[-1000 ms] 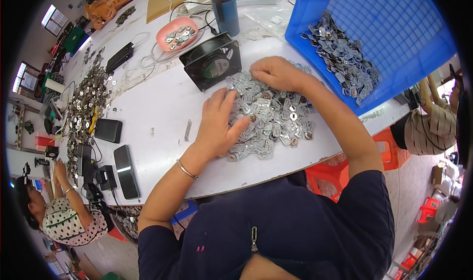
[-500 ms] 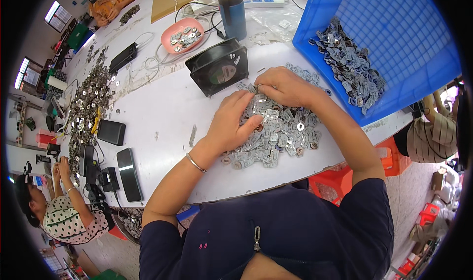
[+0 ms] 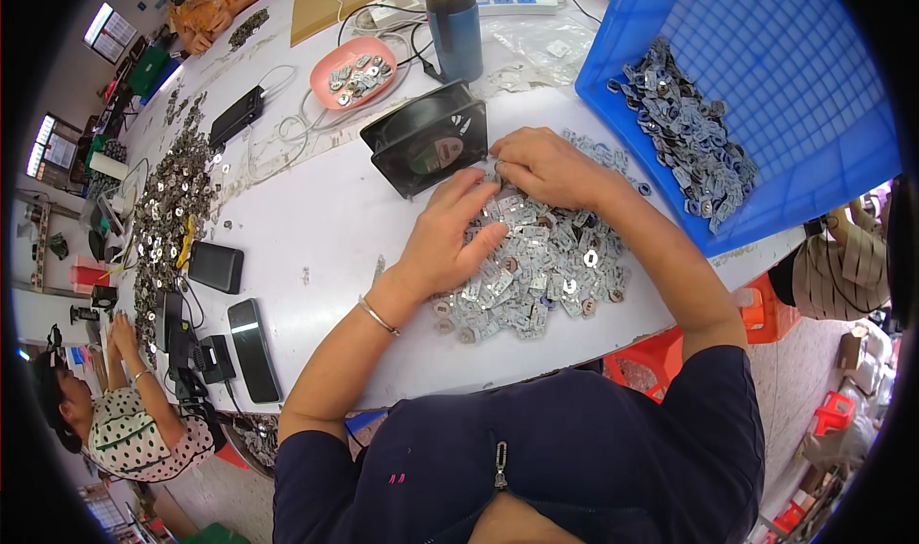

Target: The person assembles small electronic components by hand at a workbench, opens a clear plastic bag, and then sorts and arranges the assembled parts across the table.

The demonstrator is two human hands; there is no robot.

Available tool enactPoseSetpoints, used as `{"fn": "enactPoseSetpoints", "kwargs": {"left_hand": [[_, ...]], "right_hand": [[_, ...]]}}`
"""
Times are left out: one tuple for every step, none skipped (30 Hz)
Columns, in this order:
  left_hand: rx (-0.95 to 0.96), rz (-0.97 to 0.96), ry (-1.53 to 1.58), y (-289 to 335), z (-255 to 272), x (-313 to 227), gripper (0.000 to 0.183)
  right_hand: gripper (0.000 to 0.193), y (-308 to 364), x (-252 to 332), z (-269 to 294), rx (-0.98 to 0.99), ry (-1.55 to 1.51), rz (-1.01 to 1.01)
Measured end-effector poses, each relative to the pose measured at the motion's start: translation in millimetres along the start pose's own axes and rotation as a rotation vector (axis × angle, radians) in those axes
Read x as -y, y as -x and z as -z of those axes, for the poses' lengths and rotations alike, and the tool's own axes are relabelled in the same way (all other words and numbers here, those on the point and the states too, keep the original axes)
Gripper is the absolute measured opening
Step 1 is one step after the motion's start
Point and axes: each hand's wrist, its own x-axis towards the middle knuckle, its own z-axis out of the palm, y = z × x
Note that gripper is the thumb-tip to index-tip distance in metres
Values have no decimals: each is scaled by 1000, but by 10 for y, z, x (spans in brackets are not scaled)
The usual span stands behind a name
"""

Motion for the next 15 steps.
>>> {"fn": "enactPoseSetpoints", "kwargs": {"left_hand": [[-2, 0, -1, -14, -6, -4, 45], [26, 16, 31, -28, -9, -17, 45], [54, 31, 64, -38, 0, -31, 44], [53, 26, 61, -46, 31, -52, 44], [75, 67, 155, -43, 72, -87, 45], [98, 107, 249, -33, 101, -106, 45], [94, 101, 243, -2, 110, -81, 45], [68, 82, 167, 40, 101, -27, 45], [42, 64, 92, 69, 101, 22, 45], [49, 89, 83, 84, 105, 47, 46], [47, 85, 83, 82, 113, 70, 46], [48, 92, 69, 78, 121, 90, 47], [48, 101, 55, 73, 127, 101, 48], [45, 100, 55, 64, 135, 103, 48], [51, 109, 81, 54, 146, 100, 49]], "right_hand": [[19, -16, -12, -1, 0, 1, 2], [19, -31, -26, -6, 26, -36, -24], [19, -44, -36, -7, 51, -72, -49], [19, -48, -42, -7, 46, -68, -48], [20, -36, -37, -10, 37, -63, -39], [20, -23, -31, -13, 27, -57, -30], [20, -28, -22, -13, 22, -52, -24], [20, -33, -13, -16, 18, -47, -16], [20, -40, -6, -22, 15, -41, -8], [21, -29, -4, -39, -9, -55, -13], [21, -36, -16, -54, -11, -51, -12], [23, -46, -31, -69, -45, -89, -11], [25, -54, -37, -79, -76, -128, -9], [25, -60, -33, -82, -76, -126, -7], [25, -64, -28, -85, -77, -125, -12]]}}
